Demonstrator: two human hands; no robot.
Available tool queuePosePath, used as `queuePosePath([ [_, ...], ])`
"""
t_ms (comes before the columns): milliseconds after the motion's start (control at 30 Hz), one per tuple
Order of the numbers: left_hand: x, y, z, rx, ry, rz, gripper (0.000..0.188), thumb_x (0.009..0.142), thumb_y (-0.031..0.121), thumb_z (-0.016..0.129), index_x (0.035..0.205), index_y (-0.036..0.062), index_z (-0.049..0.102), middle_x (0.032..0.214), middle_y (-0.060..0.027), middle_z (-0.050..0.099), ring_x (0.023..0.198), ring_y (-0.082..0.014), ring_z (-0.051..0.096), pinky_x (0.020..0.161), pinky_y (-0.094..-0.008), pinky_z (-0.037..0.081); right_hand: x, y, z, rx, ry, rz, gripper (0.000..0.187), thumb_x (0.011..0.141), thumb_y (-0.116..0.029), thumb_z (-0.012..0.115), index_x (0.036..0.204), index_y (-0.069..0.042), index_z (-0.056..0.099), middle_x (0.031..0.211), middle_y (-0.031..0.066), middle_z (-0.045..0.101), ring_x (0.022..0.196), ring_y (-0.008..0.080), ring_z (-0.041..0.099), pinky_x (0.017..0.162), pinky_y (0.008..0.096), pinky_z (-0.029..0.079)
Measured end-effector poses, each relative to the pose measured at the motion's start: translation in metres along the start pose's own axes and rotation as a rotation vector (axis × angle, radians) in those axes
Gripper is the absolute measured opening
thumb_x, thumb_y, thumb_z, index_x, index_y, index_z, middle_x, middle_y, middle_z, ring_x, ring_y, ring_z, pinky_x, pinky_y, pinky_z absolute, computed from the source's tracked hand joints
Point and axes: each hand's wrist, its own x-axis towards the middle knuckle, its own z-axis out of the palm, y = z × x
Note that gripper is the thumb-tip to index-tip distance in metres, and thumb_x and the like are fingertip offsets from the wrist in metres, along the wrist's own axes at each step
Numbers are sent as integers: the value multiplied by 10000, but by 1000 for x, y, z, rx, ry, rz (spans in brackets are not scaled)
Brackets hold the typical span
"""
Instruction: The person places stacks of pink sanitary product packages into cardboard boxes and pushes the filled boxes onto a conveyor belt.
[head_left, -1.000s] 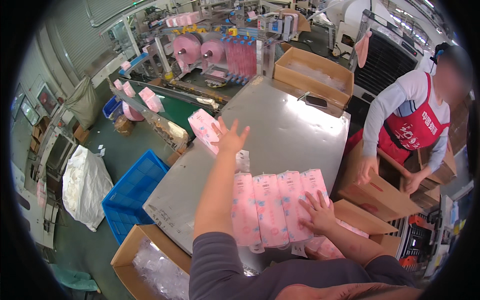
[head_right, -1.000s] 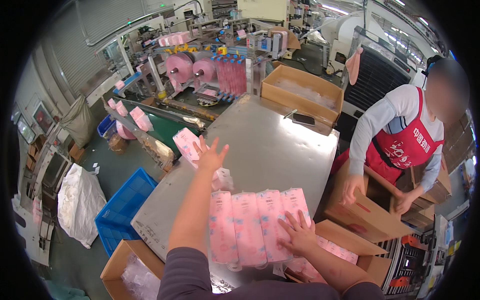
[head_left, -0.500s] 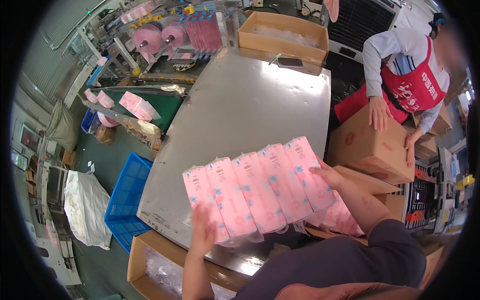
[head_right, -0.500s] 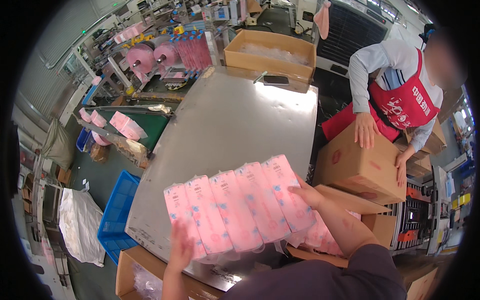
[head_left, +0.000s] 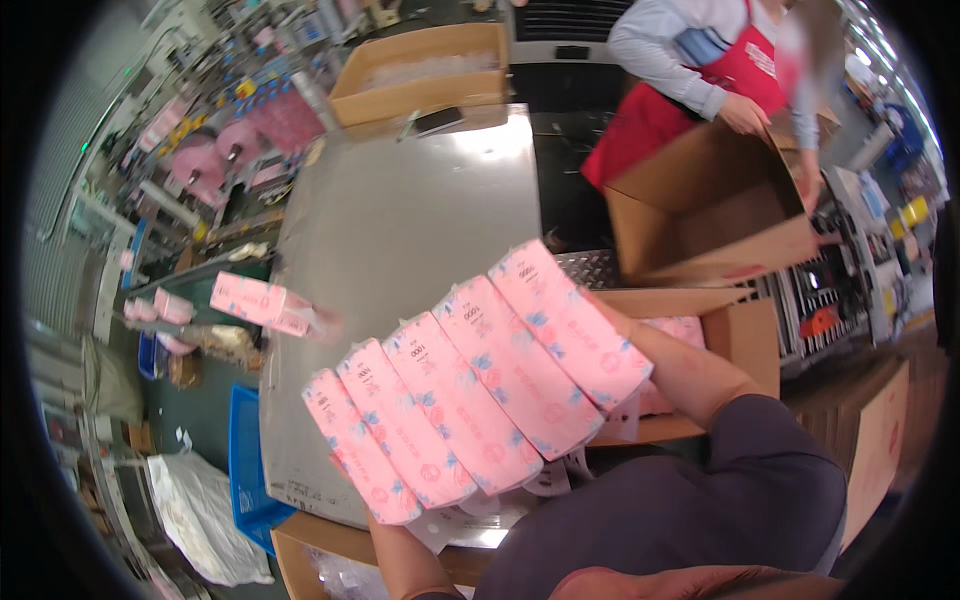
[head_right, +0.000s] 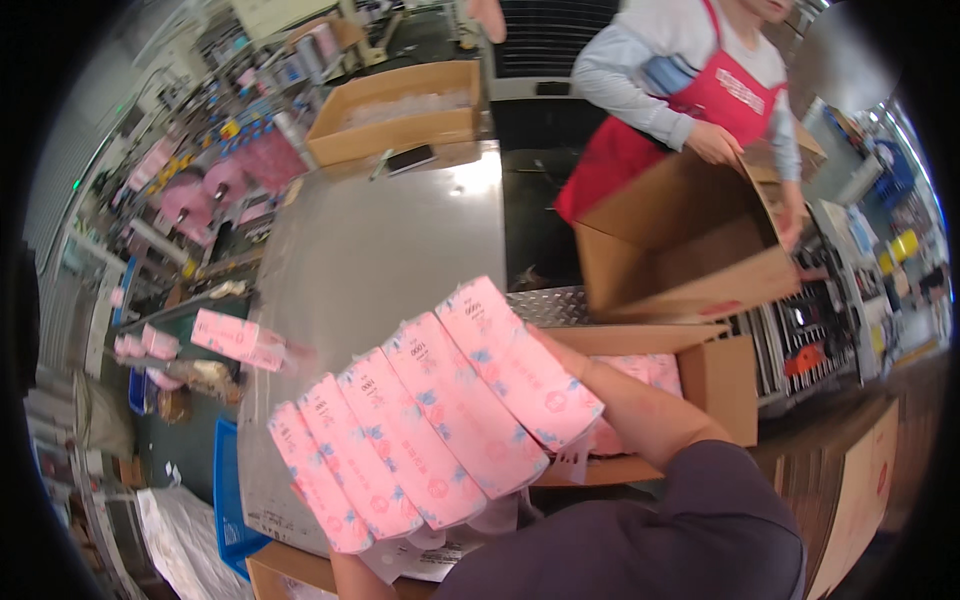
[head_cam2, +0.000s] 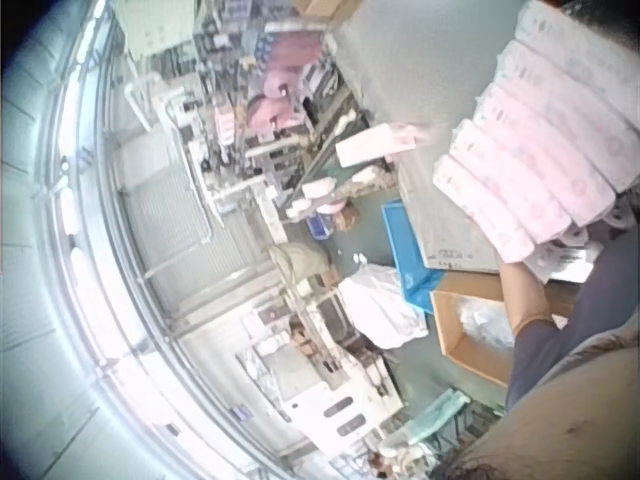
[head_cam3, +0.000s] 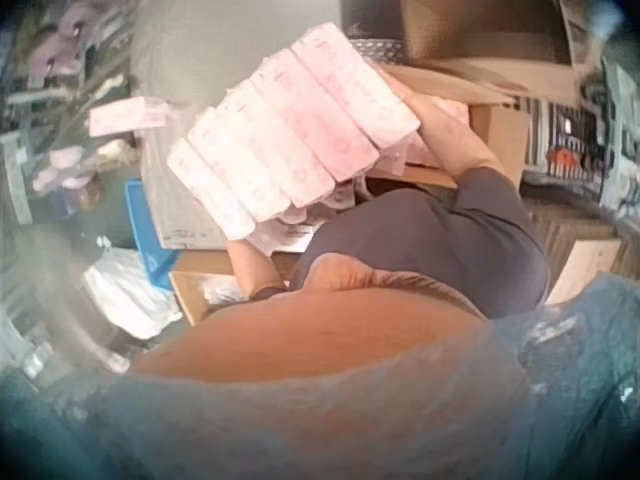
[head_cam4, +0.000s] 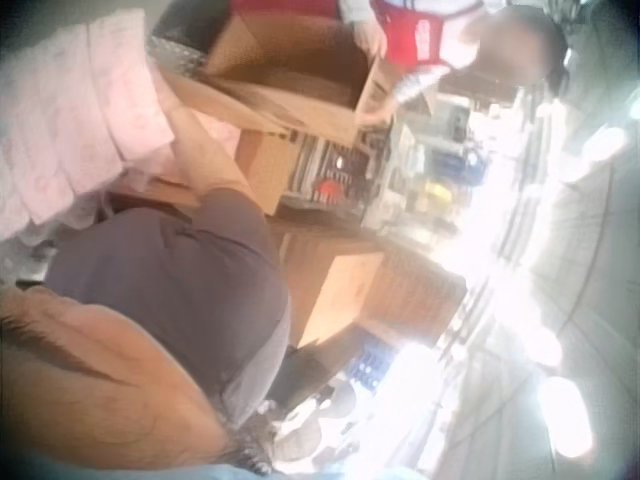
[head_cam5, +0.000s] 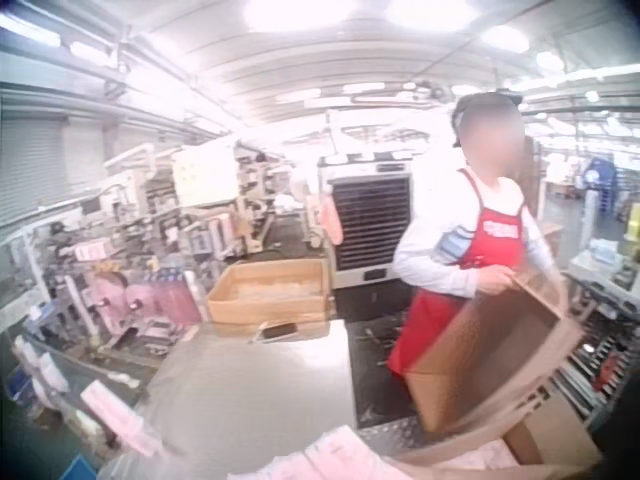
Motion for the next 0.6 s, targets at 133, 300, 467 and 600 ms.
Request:
queuePosePath([
  [133, -4, -38, 82, 59, -259, -227, 661, 995, 464, 496, 1476, 30, 367, 1463, -145, 461, 1319, -270, 475, 1109, -441, 377, -141, -72, -5, -49, 87, -212, 504, 982, -445, 521, 1351, -104, 562, 1261, 108, 643, 1102, 242, 637, 954, 399, 520],
  [300, 12, -157, 187, 243, -495, -830, 670, 993, 480, 494, 1473, 29, 371, 1459, -142, 467, 1311, -264, 485, 1100, -435, 392, -311, -107, -48, -195, 290, -155, 470, 965, -404, 551, 1324, -102, 583, 1252, 120, 646, 1111, 259, 633, 959, 414, 512],
  [467, 82, -224, 187, 777, -317, -984, 541, 1025, 400, 444, 1453, 71, 434, 1410, -126, 525, 1278, -244, 519, 1058, -387, 443, -308, -81, -225, -202, 477, 34, 436, 949, -363, 582, 1296, -101, 605, 1244, 133, 648, 1119, 276, 628, 963, 428, 503],
  [600, 92, -257, 170, 1112, -563, -715, 883, 887, 397, 689, 1525, 21, 208, 1383, -159, 525, 1234, -229, 554, 985, -385, 498, -267, -62, -279, -1091, 693, 259, 409, 928, -323, 591, 1188, -11, 637, 1115, 174, 688, 1028, 322, 663, 908, 448, 514],
])
